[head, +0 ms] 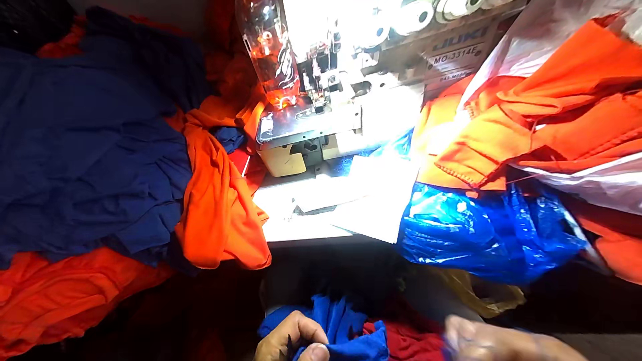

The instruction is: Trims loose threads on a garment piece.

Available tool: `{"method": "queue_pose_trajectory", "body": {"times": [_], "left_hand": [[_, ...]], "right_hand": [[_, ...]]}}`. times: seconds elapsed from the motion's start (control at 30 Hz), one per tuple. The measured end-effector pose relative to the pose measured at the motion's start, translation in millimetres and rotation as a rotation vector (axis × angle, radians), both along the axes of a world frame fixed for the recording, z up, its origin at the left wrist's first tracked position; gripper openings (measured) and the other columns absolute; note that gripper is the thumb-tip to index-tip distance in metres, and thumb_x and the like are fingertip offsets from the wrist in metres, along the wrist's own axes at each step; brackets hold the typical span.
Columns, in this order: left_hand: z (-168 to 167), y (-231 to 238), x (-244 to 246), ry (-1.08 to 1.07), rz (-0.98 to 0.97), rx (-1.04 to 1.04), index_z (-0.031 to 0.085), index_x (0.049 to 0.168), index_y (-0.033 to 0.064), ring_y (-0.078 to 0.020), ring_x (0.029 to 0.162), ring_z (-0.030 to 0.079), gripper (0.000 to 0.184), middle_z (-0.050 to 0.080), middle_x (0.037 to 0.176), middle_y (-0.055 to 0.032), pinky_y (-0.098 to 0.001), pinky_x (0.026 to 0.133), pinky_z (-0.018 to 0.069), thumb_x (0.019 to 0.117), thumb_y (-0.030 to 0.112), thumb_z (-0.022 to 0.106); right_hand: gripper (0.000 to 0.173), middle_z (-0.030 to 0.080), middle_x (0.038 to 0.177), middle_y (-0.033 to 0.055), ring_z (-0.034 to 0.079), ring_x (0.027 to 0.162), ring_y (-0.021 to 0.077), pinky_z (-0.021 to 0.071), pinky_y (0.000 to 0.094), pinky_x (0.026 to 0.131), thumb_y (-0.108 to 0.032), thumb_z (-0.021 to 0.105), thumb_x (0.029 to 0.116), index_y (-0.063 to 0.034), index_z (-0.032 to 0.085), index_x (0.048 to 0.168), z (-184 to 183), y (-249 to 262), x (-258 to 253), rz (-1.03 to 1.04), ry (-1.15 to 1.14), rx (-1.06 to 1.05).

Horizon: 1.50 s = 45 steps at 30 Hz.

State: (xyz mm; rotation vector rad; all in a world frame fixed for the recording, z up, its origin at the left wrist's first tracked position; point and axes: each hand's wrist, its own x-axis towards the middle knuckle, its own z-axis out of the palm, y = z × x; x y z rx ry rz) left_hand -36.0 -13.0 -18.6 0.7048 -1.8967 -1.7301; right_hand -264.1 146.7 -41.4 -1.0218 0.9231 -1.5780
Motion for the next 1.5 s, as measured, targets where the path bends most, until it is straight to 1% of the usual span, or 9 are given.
{"method": "queue_pose_trajectory", "body": {"times": [0.13, 0.23, 0.3, 0.43, 0.63, 0.83, 1.03, 1.3, 1.5], "left_hand": [[1.8, 8.3, -9.1, -0.041, -0.019, -0.084, 0.064, 0.094, 0.0003, 0.0076, 0.082, 0.06, 0.006, 0.066, 0.086, 0.0065, -0.0139, 0.075, 0.0511, 0.0973, 0.005, 0.061], [3.1, 7.2, -6.7, -0.141, 0.011, -0.164, 0.069, 0.09, -0.0056, 0.0043, 0.08, 0.063, 0.013, 0.07, 0.083, -0.0017, -0.0143, 0.074, 0.0522, 0.092, 0.007, 0.07], [1.8, 5.6, -3.4, -0.163, 0.016, -0.201, 0.07, 0.085, -0.0062, 0.0014, 0.08, 0.06, 0.013, 0.065, 0.08, -0.0037, -0.0145, 0.073, 0.0484, 0.0911, 0.006, 0.069], [1.5, 4.9, -3.4, -0.08, -0.012, -0.161, 0.064, 0.088, -0.0016, 0.0037, 0.09, 0.063, 0.016, 0.068, 0.088, 0.0008, -0.0159, 0.082, 0.0518, 0.0989, 0.01, 0.062], [5.7, 3.3, -10.2, -0.049, -0.085, -0.351, 0.061, 0.092, -0.0061, 0.0013, 0.079, 0.06, 0.026, 0.064, 0.082, -0.0087, -0.0126, 0.075, 0.0481, 0.1043, 0.016, 0.056], [-0.2, 7.6, -14.7, 0.002, 0.037, -0.35, 0.057, 0.092, 0.0001, 0.0082, 0.076, 0.053, 0.026, 0.057, 0.08, 0.0003, -0.0079, 0.071, 0.0444, 0.1071, 0.021, 0.051], [4.7, 6.6, -24.8, 0.022, 0.027, -0.326, 0.06, 0.092, -0.0028, 0.0066, 0.079, 0.057, 0.021, 0.062, 0.082, -0.0015, -0.0097, 0.073, 0.0476, 0.1041, 0.014, 0.055], [4.0, 0.9, -32.2, -0.053, 0.096, -0.428, 0.061, 0.089, -0.0037, 0.0058, 0.074, 0.057, 0.022, 0.063, 0.078, -0.0029, -0.0091, 0.069, 0.0469, 0.1023, 0.013, 0.058], [5.2, -2.6, -36.3, -0.048, -0.043, -0.343, 0.064, 0.091, -0.0032, 0.0056, 0.078, 0.06, 0.032, 0.066, 0.082, -0.0033, -0.0103, 0.071, 0.0486, 0.0996, 0.028, 0.064]], "right_hand": [[0.028, 0.07, 0.128, -0.0025, 0.059, 0.129, 0.0151, 0.0453, 0.0376, 0.113, -0.032, 0.05, 0.1076, -0.0196, 0.075, 0.108, -4.9, -21.3, 25.8, -0.026, -0.117, -0.072], [0.02, 0.073, 0.11, -0.0068, 0.069, 0.093, 0.0038, 0.0579, 0.0222, 0.081, -0.031, 0.055, 0.105, -0.0231, 0.072, 0.111, -0.4, -29.9, 35.7, -0.078, -0.232, 0.002], [0.018, 0.071, 0.115, -0.0083, 0.063, 0.077, -0.0045, 0.0512, 0.0136, 0.061, -0.029, 0.061, 0.1018, -0.0207, 0.068, 0.117, -2.4, -35.5, 35.2, -0.079, -0.166, 0.074], [0.037, 0.066, 0.12, 0.0002, 0.058, 0.086, -0.0038, 0.0483, 0.0165, 0.071, -0.022, 0.065, 0.0968, -0.0019, 0.063, 0.128, -10.7, -46.2, 38.7, 0.102, 0.091, 0.186], [0.016, 0.061, 0.088, 0.0035, 0.056, 0.079, 0.0012, 0.045, 0.0183, 0.071, -0.012, 0.062, 0.0982, 0.0028, 0.067, 0.098, -14.3, -54.6, 44.6, 0.18, 0.216, 0.126], [0.011, 0.06, 0.082, 0.0081, 0.055, 0.078, 0.002, 0.042, 0.0164, 0.067, -0.001, 0.058, 0.0892, 0.007, 0.065, 0.09, 0.4, -42.9, 42.5, 0.042, 0.292, 0.055], [0.004, 0.058, 0.083, -0.0144, 0.052, 0.072, -0.0083, 0.0426, 0.0129, 0.063, -0.011, 0.06, 0.0942, -0.0109, 0.065, 0.094, -4.0, -44.2, 45.8, 0.045, 0.001, 0.179], [0.016, 0.06, 0.082, -0.0121, 0.055, 0.075, -0.0085, 0.0435, 0.0119, 0.065, 0.001, 0.057, 0.0825, -0.0093, 0.065, 0.091, -0.1, -41.3, 37.3, 0.063, 0.034, 0.183], [0.008, 0.061, 0.085, -0.0186, 0.057, 0.077, -0.0088, 0.0472, 0.0124, 0.067, -0.012, 0.063, 0.0957, -0.019, 0.067, 0.095, -3.2, -44.2, 34.9, 0.05, -0.123, 0.213]]}}
